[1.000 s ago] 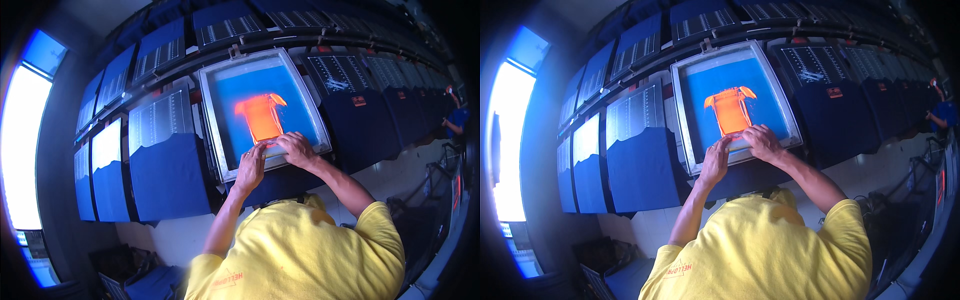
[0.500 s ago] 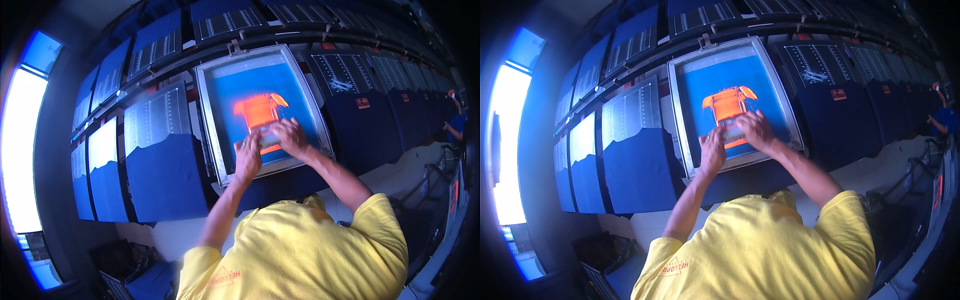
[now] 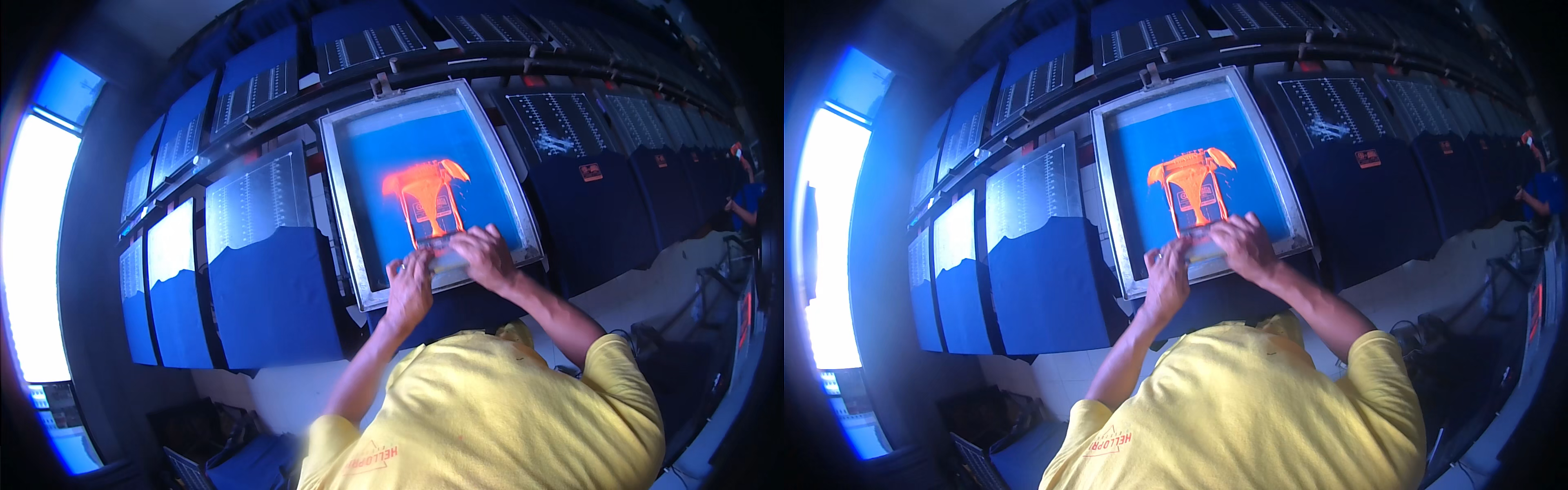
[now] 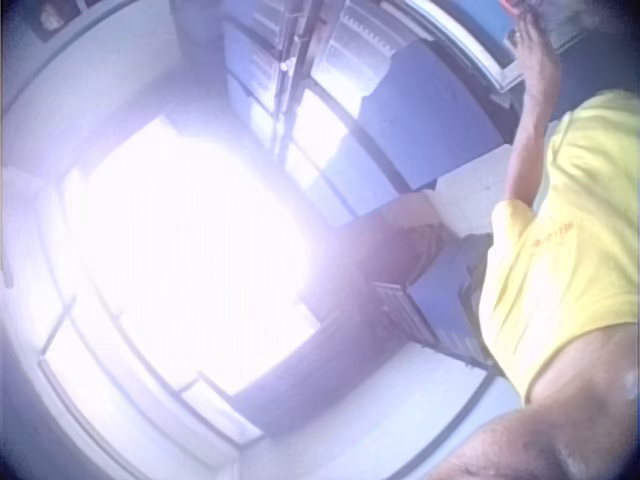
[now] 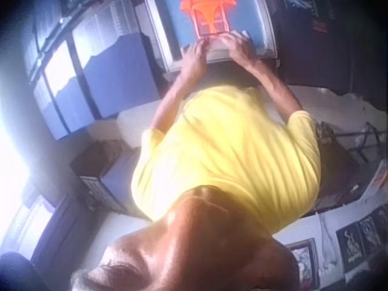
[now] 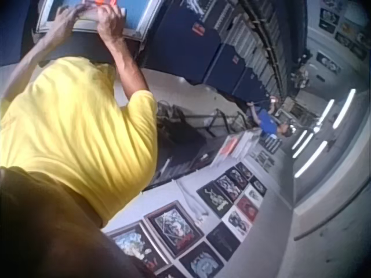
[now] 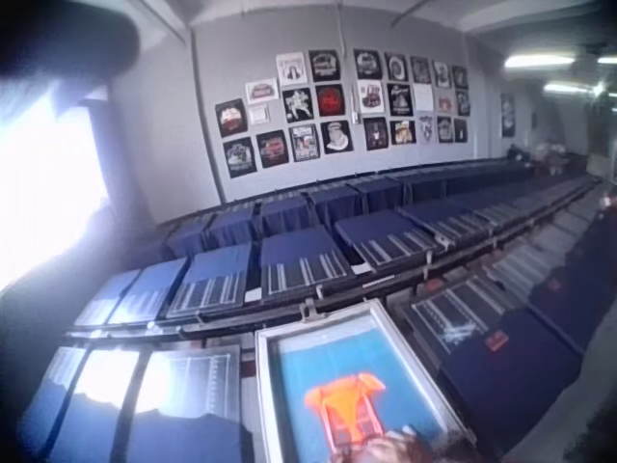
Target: The person performs screen printing by manually pulling a squeegee across a screen frame and moving the frame sequentially along a row of blue shirts on a press.
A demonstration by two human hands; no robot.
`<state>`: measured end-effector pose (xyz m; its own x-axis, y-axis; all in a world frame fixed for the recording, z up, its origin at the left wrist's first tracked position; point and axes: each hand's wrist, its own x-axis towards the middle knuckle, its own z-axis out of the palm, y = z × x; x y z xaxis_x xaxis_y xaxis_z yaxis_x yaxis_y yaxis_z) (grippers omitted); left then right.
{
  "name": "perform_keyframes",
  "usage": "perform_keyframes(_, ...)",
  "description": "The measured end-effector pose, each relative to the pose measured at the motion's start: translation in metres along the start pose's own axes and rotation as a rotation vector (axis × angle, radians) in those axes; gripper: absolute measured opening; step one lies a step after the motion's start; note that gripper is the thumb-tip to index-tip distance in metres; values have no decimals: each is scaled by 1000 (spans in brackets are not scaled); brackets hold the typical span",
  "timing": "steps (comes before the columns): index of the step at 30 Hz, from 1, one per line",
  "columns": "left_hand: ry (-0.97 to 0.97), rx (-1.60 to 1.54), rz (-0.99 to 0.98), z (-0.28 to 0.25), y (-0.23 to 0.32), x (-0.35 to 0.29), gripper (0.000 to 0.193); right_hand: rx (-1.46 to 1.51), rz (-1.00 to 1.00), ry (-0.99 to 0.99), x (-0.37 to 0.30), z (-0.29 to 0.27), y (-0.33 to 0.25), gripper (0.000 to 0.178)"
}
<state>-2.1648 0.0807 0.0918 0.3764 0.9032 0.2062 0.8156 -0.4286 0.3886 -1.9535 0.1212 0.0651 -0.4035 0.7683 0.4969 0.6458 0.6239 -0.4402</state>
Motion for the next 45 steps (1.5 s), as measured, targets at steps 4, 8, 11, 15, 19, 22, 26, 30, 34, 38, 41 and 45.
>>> perform_keyframes(4,-21,54,-14,12,9,-26,45,-8,-12,-11,-18,4,-10,25)
perform_keyframes(8,59,68,-8,16,-14,8,41,-51,-57,15,13,21,16,19)
perform_keyframes(11,103,79,38,15,-48,52,43,-32,-51,15,57,32,40,20)
perform_keyframes(15,73,88,53,0,-68,102,33,-24,-27,38,98,43,76,23)
perform_keyframes(19,113,-34,8,-9,-82,118,18,-12,77,-231,129,24,73,17)
perform_keyframes(22,120,-97,-13,-20,-77,125,20,-59,100,-285,145,4,68,14)
perform_keyframes(26,127,-157,-1,-40,-66,135,23,-90,52,-210,157,-23,59,15)
perform_keyframes(30,182,-142,60,-57,-53,133,26,-99,2,-120,157,-38,49,16)
perform_keyframes(34,252,-99,160,-67,-38,122,26,-94,-43,-29,141,-44,39,17)
perform_keyframes(38,171,-44,130,-66,-17,89,29,-121,-76,34,102,-45,20,22)
perform_keyframes(41,132,-99,127,-53,-4,55,31,-35,-29,32,59,-37,4,26)
perform_keyframes(45,75,-107,131,-28,4,10,34,-5,-12,52,5,-13,-5,29)
